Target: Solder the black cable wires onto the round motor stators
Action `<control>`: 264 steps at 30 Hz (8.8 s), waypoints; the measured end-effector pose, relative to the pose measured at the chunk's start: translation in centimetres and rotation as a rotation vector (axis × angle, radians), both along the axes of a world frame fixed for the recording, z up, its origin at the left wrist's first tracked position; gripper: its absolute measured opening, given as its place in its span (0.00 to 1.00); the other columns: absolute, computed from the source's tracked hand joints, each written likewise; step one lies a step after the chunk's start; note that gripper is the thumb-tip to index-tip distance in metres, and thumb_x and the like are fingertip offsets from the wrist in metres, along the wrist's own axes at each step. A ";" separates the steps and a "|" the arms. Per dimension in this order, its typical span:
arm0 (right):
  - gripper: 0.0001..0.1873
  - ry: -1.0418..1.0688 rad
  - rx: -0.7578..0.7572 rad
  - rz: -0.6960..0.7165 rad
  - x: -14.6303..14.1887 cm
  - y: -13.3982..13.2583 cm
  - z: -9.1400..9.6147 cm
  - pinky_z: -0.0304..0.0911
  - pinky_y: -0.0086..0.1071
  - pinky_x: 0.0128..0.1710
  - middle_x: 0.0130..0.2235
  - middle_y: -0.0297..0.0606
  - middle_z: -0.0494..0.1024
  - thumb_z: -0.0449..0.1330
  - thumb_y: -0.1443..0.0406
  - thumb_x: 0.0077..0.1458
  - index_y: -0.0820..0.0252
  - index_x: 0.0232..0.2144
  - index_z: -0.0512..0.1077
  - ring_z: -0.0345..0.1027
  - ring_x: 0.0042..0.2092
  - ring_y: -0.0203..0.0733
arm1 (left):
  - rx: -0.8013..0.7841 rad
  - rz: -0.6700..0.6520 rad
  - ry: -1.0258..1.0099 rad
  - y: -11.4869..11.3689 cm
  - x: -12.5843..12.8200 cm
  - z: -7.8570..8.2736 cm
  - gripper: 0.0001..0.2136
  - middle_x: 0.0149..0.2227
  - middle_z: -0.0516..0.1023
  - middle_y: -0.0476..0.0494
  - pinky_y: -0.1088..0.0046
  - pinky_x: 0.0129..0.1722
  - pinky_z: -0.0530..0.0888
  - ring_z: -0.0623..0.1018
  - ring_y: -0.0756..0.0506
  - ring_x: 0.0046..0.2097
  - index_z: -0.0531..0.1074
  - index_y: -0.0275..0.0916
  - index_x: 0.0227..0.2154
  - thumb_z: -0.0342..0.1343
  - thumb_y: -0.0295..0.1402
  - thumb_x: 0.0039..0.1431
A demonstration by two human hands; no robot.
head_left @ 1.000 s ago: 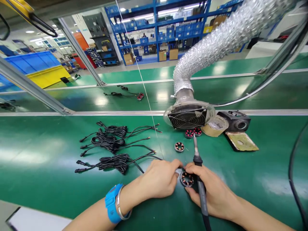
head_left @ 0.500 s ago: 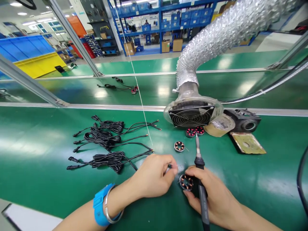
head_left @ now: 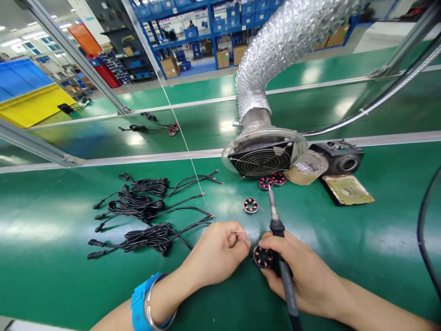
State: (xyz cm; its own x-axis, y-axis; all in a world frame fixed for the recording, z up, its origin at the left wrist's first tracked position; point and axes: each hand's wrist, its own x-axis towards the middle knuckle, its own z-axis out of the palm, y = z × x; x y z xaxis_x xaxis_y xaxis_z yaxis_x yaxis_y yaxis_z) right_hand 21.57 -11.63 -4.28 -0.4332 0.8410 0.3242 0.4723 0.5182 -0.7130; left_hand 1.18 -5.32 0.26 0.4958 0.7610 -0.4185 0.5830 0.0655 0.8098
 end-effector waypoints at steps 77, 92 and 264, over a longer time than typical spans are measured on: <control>0.11 0.340 0.090 -0.244 -0.6 0.3 2.8 0.67 0.28 0.31 0.33 0.31 0.73 0.56 0.71 0.58 0.54 0.42 0.63 0.69 0.31 0.35 | 0.476 -0.280 0.094 0.3 -0.4 4.4 0.16 0.33 0.71 0.48 0.72 0.38 0.63 0.70 0.47 0.37 0.72 0.40 0.34 0.40 0.38 0.70; 0.10 0.415 0.035 -0.360 -1.5 1.4 1.7 0.70 0.26 0.32 0.34 0.33 0.72 0.55 0.68 0.63 0.53 0.45 0.61 0.69 0.31 0.34 | 0.143 -0.126 -0.282 -0.3 2.1 -0.7 0.15 0.25 0.62 0.54 0.73 0.29 0.57 0.62 0.50 0.28 0.63 0.40 0.36 0.41 0.46 0.70; 0.14 0.303 0.110 -0.341 3.2 -0.7 4.3 0.54 0.32 0.24 0.26 0.32 0.71 0.54 0.71 0.55 0.58 0.42 0.73 0.60 0.25 0.35 | -0.330 0.100 -0.292 1.6 2.8 -1.3 0.10 0.18 0.56 0.59 0.75 0.20 0.48 0.52 0.54 0.21 0.63 0.39 0.29 0.49 0.40 0.59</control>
